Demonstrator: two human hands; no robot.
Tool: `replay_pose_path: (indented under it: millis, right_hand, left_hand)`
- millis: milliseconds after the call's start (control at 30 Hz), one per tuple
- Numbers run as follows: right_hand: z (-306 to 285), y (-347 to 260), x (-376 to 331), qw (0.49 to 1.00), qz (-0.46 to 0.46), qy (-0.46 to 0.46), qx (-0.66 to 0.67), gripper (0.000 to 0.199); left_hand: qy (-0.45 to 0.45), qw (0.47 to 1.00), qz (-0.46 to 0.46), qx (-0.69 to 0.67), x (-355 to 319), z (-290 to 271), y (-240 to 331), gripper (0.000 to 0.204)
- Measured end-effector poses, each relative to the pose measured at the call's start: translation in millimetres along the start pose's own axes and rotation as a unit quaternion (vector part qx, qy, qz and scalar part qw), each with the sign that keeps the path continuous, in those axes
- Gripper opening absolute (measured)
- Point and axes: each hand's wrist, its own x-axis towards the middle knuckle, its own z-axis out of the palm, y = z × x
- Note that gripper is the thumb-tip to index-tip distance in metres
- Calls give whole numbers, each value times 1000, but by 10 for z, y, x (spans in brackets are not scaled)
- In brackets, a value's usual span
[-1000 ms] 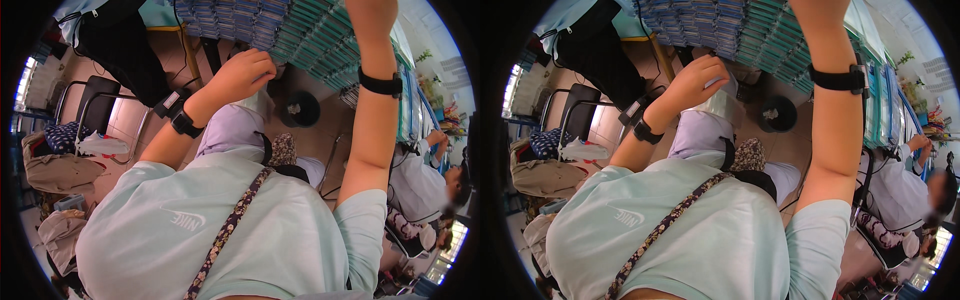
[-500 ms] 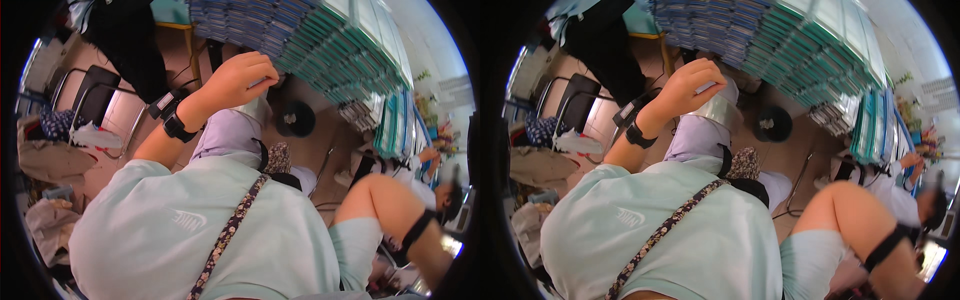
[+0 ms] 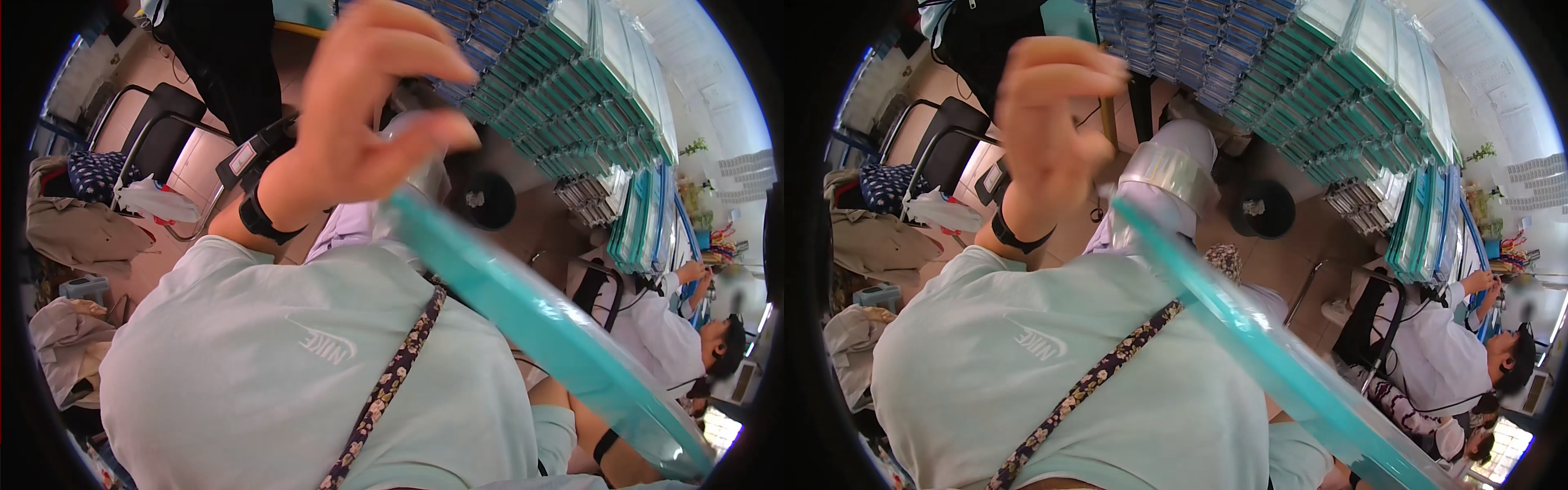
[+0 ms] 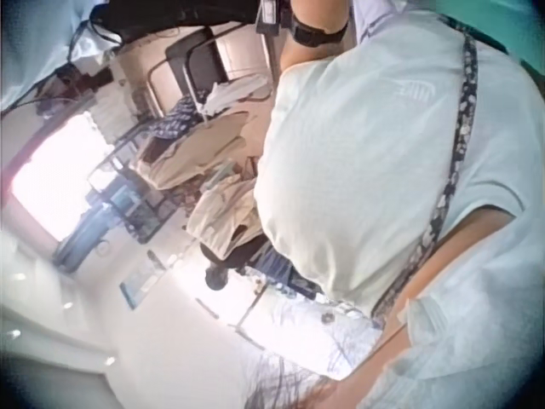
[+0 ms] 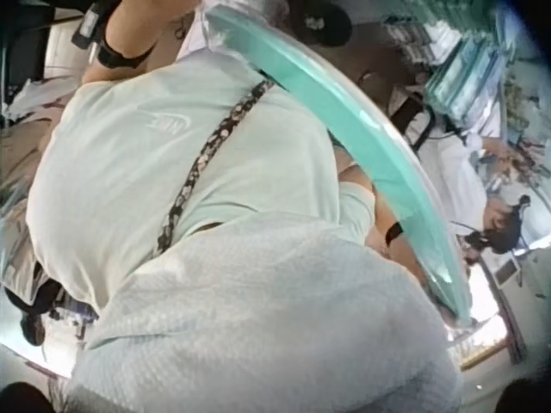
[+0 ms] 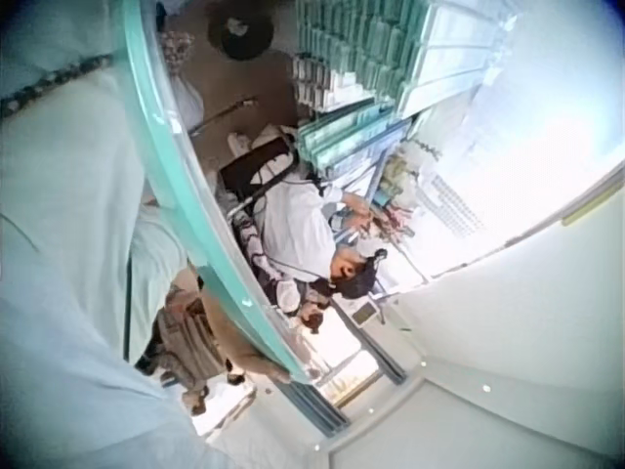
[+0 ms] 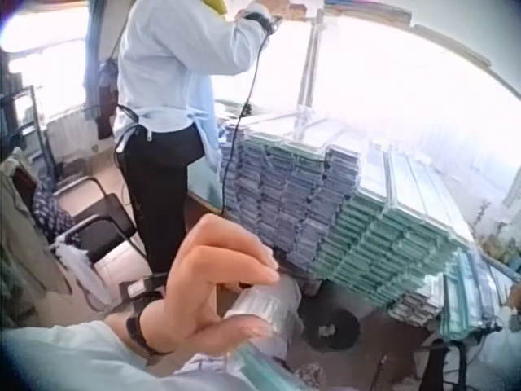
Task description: Sorting and placing long teal spirit levels or measuring tools into plastic sleeves for packaging.
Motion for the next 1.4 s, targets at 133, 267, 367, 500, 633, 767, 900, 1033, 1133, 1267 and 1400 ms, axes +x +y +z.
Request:
replay_pose_path:
  millis: [133,267,367,500,633,767,900,1033,1133,1267,1400]
  right_hand:
    - [6,107,-161,988,49,-146,19,48]
    - [174,321,-246,886,-258,-374,-95,46]
    - [326,49,-570,858,418,-257,153,57]
    - [470,161,-625,859,278,-380,202,64]
    - [446,291,-533,822,-49,-559,97,58]
    - [532,242,-520,809,-97,-571,100,34]
    - [562,221,-523,776,-59,-615,129,35]
    - [638,134,-600,765,6,-622,166,30]
    - [701,149,-679,771,12,-603,203,29]
    - [821,-46,-890,778,21,-564,275,27]
    - [879,-113,-1183,830,116,-457,298,12]
  left_hand:
    - [-328,913,-140,-199,-219,350,257,64]
    - [-487,776,-302,-265,-328,426,326,63]
    - [-458,778,-343,-259,-495,458,197,59]
    - [-440,754,-400,-280,-798,332,-51,63]
    - [-445,710,-438,-324,-1026,221,-195,70]
    - [-456,670,-460,-364,-1100,205,-205,80]
    - [-481,638,-483,-358,-1185,239,-188,85]
    - [-499,632,-456,-379,-1181,381,-67,95]
    - [-480,632,-470,-387,-1254,494,67,98]
    - [-405,640,-490,-431,-1156,574,189,97]
    - [-406,650,-499,-404,-1121,589,195,77]
